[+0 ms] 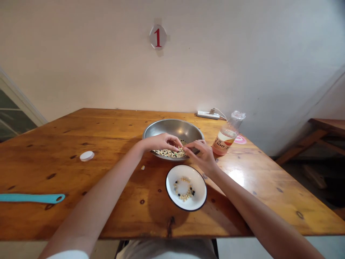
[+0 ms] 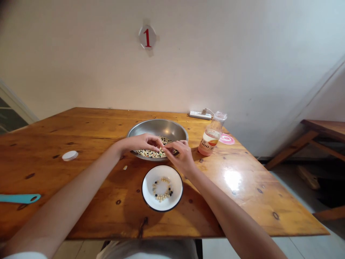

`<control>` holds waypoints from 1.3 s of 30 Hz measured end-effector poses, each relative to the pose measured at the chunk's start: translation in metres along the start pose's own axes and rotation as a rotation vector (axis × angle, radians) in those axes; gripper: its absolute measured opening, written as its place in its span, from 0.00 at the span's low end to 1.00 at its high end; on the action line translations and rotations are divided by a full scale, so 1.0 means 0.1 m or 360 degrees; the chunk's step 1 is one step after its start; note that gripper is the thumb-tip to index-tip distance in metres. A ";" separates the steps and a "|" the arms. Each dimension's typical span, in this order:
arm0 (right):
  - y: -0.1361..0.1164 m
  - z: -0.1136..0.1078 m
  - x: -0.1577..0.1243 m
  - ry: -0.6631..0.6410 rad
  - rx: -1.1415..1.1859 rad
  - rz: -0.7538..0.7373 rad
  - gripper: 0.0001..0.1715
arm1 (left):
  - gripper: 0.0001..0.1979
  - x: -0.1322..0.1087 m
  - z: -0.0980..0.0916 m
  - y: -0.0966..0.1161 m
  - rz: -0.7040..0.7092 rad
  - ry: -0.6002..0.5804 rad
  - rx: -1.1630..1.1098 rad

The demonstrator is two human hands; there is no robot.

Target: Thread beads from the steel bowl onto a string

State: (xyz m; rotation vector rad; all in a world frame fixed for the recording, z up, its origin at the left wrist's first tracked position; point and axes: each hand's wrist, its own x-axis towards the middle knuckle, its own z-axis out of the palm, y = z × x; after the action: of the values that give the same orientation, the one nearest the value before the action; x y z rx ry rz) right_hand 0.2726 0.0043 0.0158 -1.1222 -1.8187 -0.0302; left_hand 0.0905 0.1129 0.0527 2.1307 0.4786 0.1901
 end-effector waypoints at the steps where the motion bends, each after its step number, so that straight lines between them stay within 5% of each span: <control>1: -0.01 0.00 0.00 -0.0014 0.0001 -0.0029 0.11 | 0.16 0.00 0.01 0.02 -0.0016 -0.0005 0.0068; 12: -0.04 0.00 0.01 0.0021 0.0064 -0.0166 0.08 | 0.12 -0.04 0.04 0.24 -0.0129 0.0035 0.0646; 22: -0.02 0.01 0.01 0.0099 0.0072 -0.0211 0.06 | 0.22 -0.20 0.01 0.53 -0.0204 -0.0119 0.0642; 39: -0.08 -0.01 0.02 0.0142 0.0126 -0.0455 0.02 | 0.14 -0.33 0.03 0.73 -0.0065 -0.0179 0.0771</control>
State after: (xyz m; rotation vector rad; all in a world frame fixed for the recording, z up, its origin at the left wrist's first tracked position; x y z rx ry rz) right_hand 0.2675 0.0003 0.0209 -0.7869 -1.8699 -0.1716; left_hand 0.0803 0.0603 0.1128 2.5828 0.5416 -0.0794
